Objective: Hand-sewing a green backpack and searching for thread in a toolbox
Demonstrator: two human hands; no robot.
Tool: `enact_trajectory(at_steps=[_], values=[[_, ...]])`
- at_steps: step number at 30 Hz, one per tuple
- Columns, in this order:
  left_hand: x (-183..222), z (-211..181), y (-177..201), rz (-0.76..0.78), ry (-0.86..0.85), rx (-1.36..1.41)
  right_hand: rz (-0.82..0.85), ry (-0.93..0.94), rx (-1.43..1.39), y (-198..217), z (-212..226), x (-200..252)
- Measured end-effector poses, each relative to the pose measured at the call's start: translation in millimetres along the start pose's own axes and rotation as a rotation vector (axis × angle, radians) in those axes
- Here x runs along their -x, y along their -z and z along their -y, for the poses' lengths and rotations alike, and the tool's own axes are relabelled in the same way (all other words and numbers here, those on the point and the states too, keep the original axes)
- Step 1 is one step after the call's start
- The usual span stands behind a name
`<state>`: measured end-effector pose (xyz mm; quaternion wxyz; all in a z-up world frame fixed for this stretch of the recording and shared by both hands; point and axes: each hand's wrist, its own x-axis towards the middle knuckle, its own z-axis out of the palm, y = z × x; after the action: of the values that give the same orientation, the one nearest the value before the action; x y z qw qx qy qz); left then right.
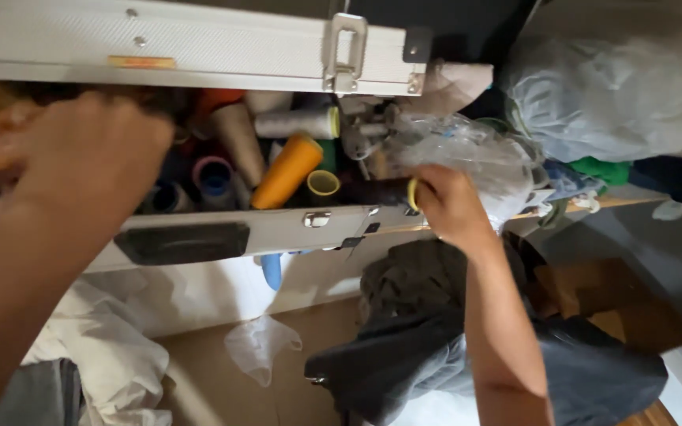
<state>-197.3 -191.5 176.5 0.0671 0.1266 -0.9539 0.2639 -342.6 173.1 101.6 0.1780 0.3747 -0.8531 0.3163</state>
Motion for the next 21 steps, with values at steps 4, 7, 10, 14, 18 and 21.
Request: enact_trajectory(at_steps=[4, 7, 10, 14, 18, 21], values=[[-10, 8, -19, -0.296, -0.144, -0.013, 0.374, -0.08, 0.241, 1, 17, -73], [2, 11, 8, 0.022, -0.076, 0.836, 0.59, -0.099, 0.352, -2, -13, -112], [11, 23, -36, 0.038, -0.136, 1.468, 0.608, -0.098, 0.279, 8, 18, -128], [22, 45, -55, -0.108, 0.007, 1.645, 0.653, -0.047, 0.197, 4, 18, -117], [-18, 65, -143, -0.626, 0.041, 0.653, 0.6, -0.286, 0.699, -10, 110, -76], [-20, 82, -146, -0.374, 0.224, 0.241, 0.602, -0.317, 0.668, -5, 109, -81]])
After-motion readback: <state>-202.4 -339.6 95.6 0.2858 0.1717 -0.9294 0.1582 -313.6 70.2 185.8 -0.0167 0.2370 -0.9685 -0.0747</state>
